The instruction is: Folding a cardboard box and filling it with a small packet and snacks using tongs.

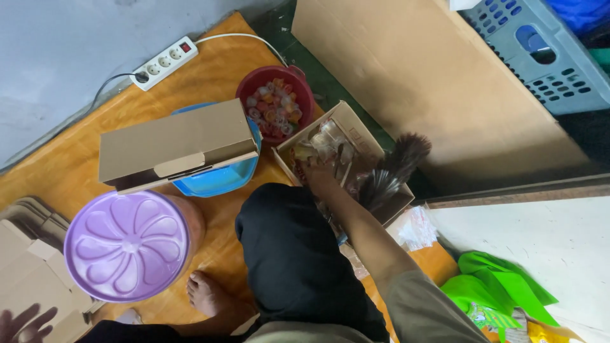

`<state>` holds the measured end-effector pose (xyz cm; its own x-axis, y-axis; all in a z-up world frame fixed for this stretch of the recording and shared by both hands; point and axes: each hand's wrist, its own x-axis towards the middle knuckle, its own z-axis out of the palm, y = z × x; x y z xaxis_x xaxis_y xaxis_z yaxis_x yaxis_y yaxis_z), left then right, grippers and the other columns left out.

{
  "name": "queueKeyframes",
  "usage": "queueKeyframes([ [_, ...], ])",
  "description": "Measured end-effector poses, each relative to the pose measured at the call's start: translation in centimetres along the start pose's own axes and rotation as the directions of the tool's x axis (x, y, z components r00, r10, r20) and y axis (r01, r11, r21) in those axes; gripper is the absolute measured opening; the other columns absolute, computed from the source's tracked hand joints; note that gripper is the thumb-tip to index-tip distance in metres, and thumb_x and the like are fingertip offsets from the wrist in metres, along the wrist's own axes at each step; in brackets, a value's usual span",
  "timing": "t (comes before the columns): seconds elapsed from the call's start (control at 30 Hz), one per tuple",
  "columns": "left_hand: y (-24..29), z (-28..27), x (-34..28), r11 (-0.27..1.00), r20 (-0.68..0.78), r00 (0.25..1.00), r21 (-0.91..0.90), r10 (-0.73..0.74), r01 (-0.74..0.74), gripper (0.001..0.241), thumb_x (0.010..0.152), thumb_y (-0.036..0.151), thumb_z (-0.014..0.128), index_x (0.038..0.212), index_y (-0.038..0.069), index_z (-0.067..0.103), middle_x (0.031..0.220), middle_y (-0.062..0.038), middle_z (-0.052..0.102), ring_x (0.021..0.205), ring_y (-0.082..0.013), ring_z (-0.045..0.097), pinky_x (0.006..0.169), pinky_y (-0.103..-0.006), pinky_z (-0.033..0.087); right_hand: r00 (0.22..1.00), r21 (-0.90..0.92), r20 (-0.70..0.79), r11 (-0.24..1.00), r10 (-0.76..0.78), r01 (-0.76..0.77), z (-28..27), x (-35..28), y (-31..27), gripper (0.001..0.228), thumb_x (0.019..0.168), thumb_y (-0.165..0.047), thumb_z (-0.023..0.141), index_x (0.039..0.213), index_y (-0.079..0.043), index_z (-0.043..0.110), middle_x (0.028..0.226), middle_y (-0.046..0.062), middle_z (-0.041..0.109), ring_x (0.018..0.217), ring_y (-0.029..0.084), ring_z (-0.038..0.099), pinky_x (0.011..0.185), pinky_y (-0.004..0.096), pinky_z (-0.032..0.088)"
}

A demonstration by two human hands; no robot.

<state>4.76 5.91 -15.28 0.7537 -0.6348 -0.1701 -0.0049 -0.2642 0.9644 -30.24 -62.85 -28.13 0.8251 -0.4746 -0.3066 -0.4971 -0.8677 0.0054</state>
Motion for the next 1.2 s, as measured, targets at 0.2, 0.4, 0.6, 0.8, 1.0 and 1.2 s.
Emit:
queueKeyframes([
  [0.2,27.3,23.3,0.3,0.867,-0.332,0.919,0.499,0.212,-0.02,0.046,0.13,0.017,0.046,0.145,-0.024,0.058,0.126,-0.032,0.067,0.119,-0.0399,0.066,0.108,-0.0452,0.048,0.999,-0.013,-0.021,0.999,0.039,-0.039,1.7,2.0,0.1,0.087,0.064,-0.017,0.088,0.139,-0.012,0.044,0.128,0.02,0.061,0.114,0.038,0.064,0.076,0.05,0.057],
  [0.4,30.2,23.4,1.9,0.882,-0.216,0.958,0.466,0.188,-0.068,0.031,0.117,0.008,0.051,0.133,-0.016,0.064,0.117,-0.028,0.071,0.11,-0.0355,0.071,0.097,-0.0419,0.057,0.951,0.639,0.241,0.705,0.194,-0.306,-9.3,-1.8,1.4,0.069,0.086,-0.038,0.075,0.14,-0.016,0.039,0.142,0.023,0.048,0.127,0.039,0.056,0.103,0.047,0.05],
  [0.6,30.3,22.1,3.3,0.837,0.043,0.954,0.471,0.295,-0.28,0.033,0.104,0.016,0.053,0.131,0.003,0.064,0.115,-0.007,0.077,0.108,-0.0171,0.073,0.097,-0.0321,0.053,0.926,0.746,-0.15,0.655,0.346,-0.124,-19.4,-6.8,1.4,0.076,0.081,-0.028,0.083,0.146,-0.018,0.046,0.139,0.014,0.058,0.119,0.03,0.064,0.093,0.04,0.056],
  [0.8,33.2,22.9,3.3,0.852,0.209,0.914,0.336,0.348,-0.401,0.039,0.1,0.025,0.055,0.136,0.01,0.061,0.122,-0.008,0.072,0.105,-0.0226,0.071,0.097,-0.0346,0.052,0.624,0.363,-0.779,0.771,-0.057,0.523,-33.2,-12.7,-8.1,0.081,0.086,-0.028,0.083,0.151,-0.005,0.041,0.128,0.018,0.051,0.116,0.031,0.058,0.098,0.043,0.055],
  [1.0,34.9,22.2,1.3,0.791,0.179,0.772,-0.073,0.61,-0.608,0.065,0.09,0.01,0.073,0.148,-0.004,0.047,0.139,-0.029,0.056,0.128,-0.049,0.057,0.103,-0.0617,0.048,0.506,0.367,-0.838,0.476,-0.203,0.799,-38.5,-15.9,-22.5,0.074,0.065,-0.031,0.097,0.126,-0.003,0.063,0.12,0.013,0.067,0.109,0.03,0.068,0.095,0.037,0.056],
  [1.2,31.5,18.9,0.5,0.82,0.09,0.861,-0.369,0.501,-0.438,0.055,0.105,0.02,0.054,0.156,0.004,0.04,0.155,-0.02,0.046,0.133,-0.034,0.057,0.112,-0.0543,0.045,0.828,0.715,-0.531,0.429,-0.18,0.551,-41.9,-17.2,-31.8,0.051,0.087,-0.048,0.079,0.123,-0.014,0.065,0.086,0.005,0.069,0.064,0.015,0.061,0.056,0.027,0.048],
])
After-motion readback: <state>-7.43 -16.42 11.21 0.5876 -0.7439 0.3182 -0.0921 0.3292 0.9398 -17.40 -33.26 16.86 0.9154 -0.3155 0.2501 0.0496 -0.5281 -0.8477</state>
